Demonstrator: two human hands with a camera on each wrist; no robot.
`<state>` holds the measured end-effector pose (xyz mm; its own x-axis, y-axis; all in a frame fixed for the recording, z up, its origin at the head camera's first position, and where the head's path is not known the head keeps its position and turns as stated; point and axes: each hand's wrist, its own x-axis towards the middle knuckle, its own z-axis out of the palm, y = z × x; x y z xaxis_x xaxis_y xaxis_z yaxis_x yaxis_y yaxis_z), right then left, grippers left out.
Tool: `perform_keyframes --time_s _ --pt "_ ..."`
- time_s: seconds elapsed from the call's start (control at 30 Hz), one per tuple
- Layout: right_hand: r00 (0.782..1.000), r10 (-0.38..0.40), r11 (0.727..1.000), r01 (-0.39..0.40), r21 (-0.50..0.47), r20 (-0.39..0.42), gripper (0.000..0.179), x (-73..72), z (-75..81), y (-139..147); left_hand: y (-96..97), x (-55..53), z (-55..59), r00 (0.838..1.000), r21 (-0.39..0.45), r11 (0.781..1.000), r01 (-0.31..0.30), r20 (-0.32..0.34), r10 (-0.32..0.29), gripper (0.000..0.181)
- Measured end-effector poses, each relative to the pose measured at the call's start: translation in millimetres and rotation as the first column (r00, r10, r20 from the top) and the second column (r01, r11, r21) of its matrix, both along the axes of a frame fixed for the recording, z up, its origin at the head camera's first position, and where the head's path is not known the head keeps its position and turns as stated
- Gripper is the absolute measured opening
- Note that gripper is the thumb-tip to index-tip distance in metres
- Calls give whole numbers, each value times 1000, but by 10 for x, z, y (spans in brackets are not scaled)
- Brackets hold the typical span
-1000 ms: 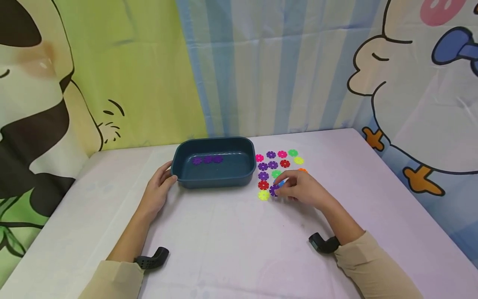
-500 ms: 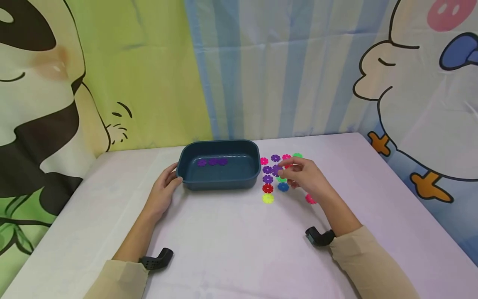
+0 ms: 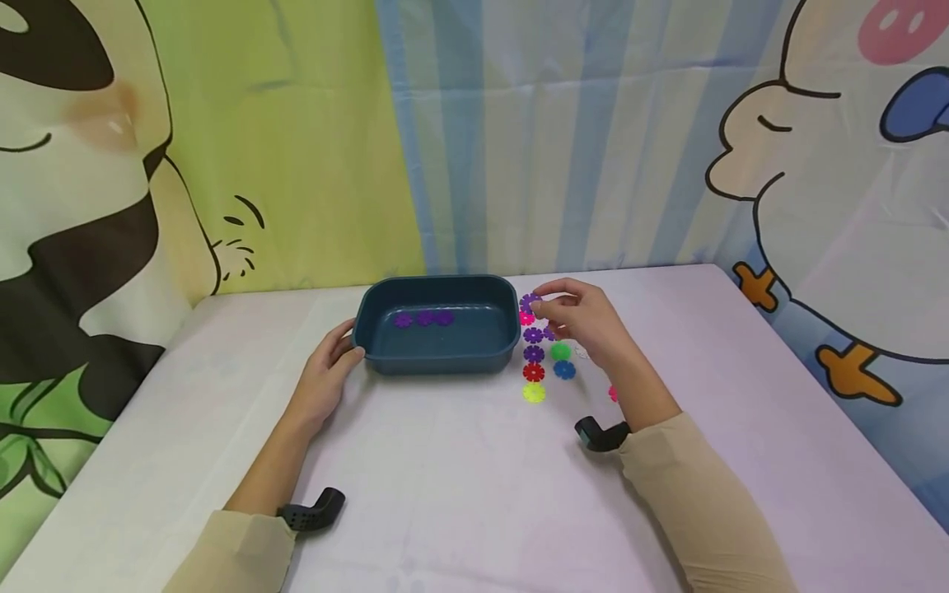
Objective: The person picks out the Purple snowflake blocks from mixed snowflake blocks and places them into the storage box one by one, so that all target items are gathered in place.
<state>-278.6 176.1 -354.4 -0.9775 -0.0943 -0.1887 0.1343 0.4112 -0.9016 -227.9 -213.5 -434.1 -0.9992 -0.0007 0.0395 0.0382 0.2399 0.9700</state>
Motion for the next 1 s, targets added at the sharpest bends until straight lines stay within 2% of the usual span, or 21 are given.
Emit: perform_keyframes --time_s 0.23,0.67,1.0 --pt "999 24 999 -25 -39 -36 50 -157 46 -160 13 3 8 1000 12 1000 -3 1 3 59" --pt "999 19 997 -22 -67 -38 40 -339 75 -416 22 -23 -15 1000 -3 1000 -8 0 8 58" --pt "995 77 989 -84 -123 -60 39 -462 59 -635 1 -7 -7 1000 -11 1000 -12 2 12 59"
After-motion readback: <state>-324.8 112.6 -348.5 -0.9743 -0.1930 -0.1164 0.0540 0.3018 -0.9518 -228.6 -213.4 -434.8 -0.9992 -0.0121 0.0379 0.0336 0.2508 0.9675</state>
